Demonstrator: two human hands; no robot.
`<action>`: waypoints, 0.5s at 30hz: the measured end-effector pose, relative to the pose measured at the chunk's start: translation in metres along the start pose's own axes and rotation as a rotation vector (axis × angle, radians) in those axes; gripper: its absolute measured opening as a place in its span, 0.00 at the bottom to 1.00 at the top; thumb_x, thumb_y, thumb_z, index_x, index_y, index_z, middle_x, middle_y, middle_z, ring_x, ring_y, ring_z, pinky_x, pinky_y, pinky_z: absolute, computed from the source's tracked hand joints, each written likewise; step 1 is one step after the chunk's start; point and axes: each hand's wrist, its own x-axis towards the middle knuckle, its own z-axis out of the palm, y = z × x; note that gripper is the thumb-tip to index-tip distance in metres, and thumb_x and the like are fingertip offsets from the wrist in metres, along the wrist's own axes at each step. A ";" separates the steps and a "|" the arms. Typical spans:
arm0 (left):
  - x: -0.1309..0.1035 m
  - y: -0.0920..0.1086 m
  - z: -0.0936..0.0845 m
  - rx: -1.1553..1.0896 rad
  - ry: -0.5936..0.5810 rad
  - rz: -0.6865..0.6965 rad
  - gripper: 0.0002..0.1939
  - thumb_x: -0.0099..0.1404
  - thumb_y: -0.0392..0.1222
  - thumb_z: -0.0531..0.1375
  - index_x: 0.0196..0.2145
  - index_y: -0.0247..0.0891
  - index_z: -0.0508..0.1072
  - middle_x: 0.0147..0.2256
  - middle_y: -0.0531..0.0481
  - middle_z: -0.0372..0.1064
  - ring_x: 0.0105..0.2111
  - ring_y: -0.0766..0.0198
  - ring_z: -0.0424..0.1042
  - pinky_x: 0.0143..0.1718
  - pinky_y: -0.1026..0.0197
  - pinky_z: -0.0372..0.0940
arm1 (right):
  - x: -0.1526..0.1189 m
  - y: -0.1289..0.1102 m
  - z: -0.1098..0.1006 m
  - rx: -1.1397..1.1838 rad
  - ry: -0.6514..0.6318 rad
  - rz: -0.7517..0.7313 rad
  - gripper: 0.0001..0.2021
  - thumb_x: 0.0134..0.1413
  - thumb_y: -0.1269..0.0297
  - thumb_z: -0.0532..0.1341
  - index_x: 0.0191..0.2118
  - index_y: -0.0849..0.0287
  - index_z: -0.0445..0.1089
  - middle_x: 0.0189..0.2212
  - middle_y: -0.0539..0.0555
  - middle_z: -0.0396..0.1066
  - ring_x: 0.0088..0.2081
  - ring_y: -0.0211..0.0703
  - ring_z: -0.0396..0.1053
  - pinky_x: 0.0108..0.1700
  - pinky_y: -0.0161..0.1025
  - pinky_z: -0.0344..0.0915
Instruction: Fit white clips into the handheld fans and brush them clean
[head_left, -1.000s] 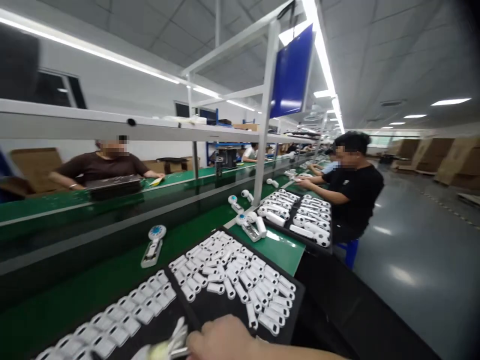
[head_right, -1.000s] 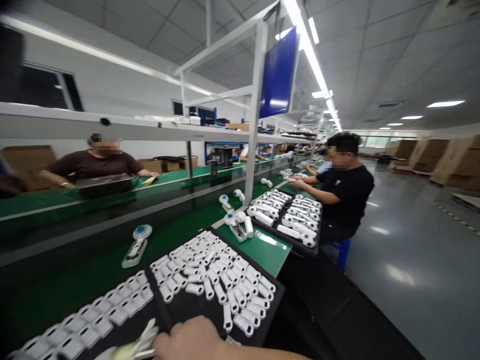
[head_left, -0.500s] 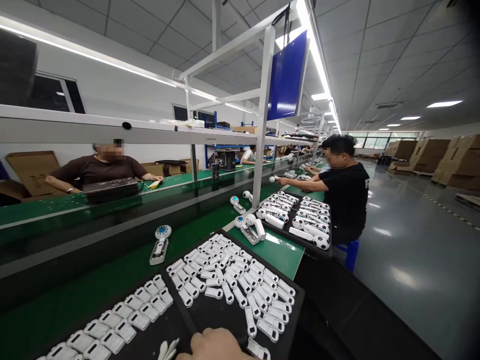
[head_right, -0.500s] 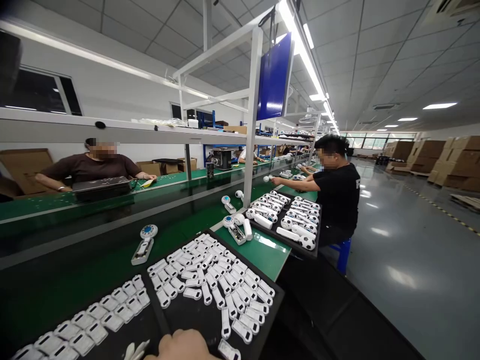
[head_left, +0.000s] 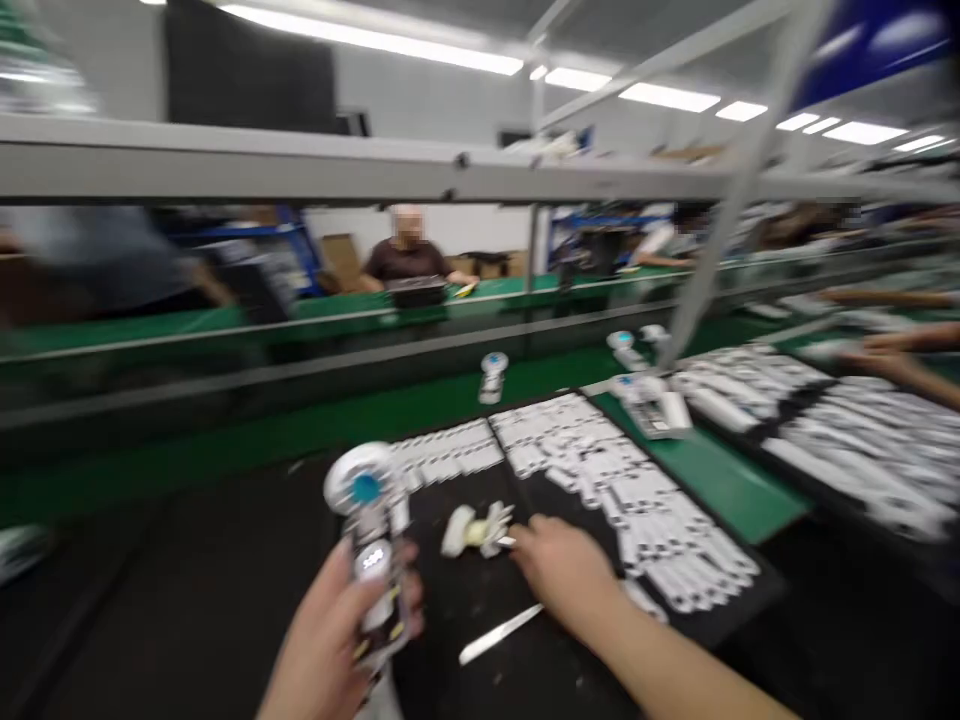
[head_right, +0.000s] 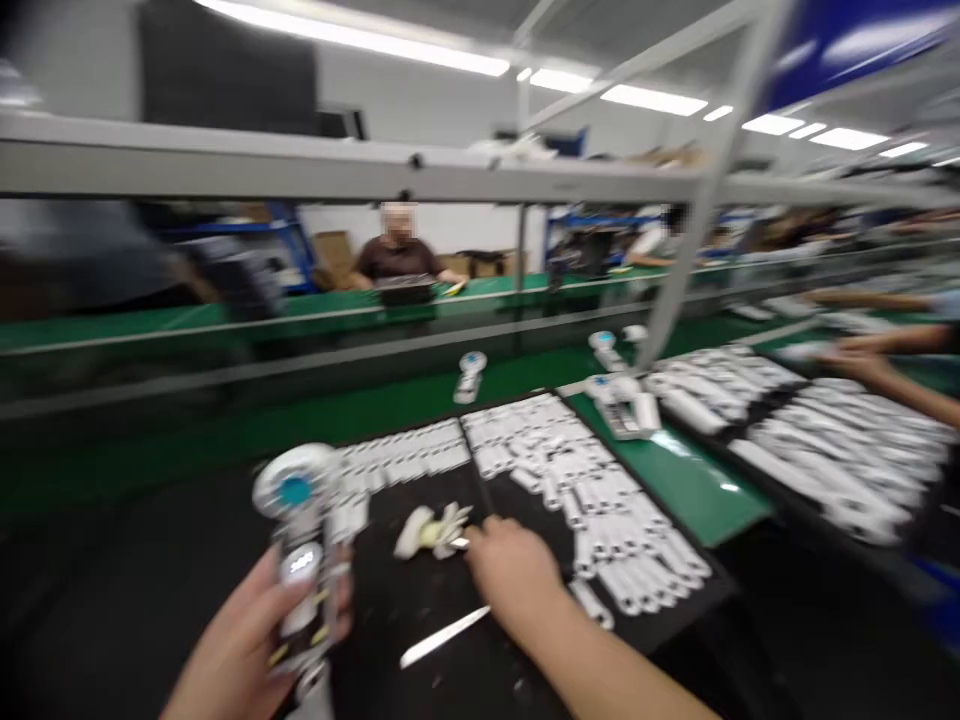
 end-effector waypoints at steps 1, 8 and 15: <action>-0.007 0.000 -0.005 0.002 -0.009 0.018 0.21 0.55 0.44 0.67 0.43 0.36 0.68 0.30 0.50 0.71 0.24 0.63 0.71 0.25 0.61 0.68 | -0.002 0.003 0.001 -0.002 -0.006 -0.010 0.09 0.61 0.66 0.59 0.44 0.51 0.74 0.34 0.53 0.74 0.36 0.48 0.75 0.33 0.37 0.67; -0.007 -0.006 0.001 -0.017 -0.016 0.027 0.17 0.50 0.39 0.62 0.38 0.37 0.63 0.31 0.50 0.71 0.22 0.63 0.71 0.20 0.60 0.67 | -0.002 0.020 0.020 -0.029 -0.010 -0.142 0.14 0.66 0.63 0.53 0.51 0.52 0.74 0.34 0.55 0.72 0.35 0.47 0.74 0.32 0.38 0.63; 0.027 0.012 -0.007 0.096 -0.006 -0.001 0.25 0.55 0.42 0.68 0.49 0.35 0.67 0.43 0.44 0.72 0.32 0.62 0.73 0.28 0.60 0.70 | -0.006 0.000 -0.005 0.079 -0.081 0.039 0.09 0.58 0.65 0.61 0.43 0.53 0.75 0.37 0.56 0.74 0.40 0.53 0.74 0.37 0.41 0.68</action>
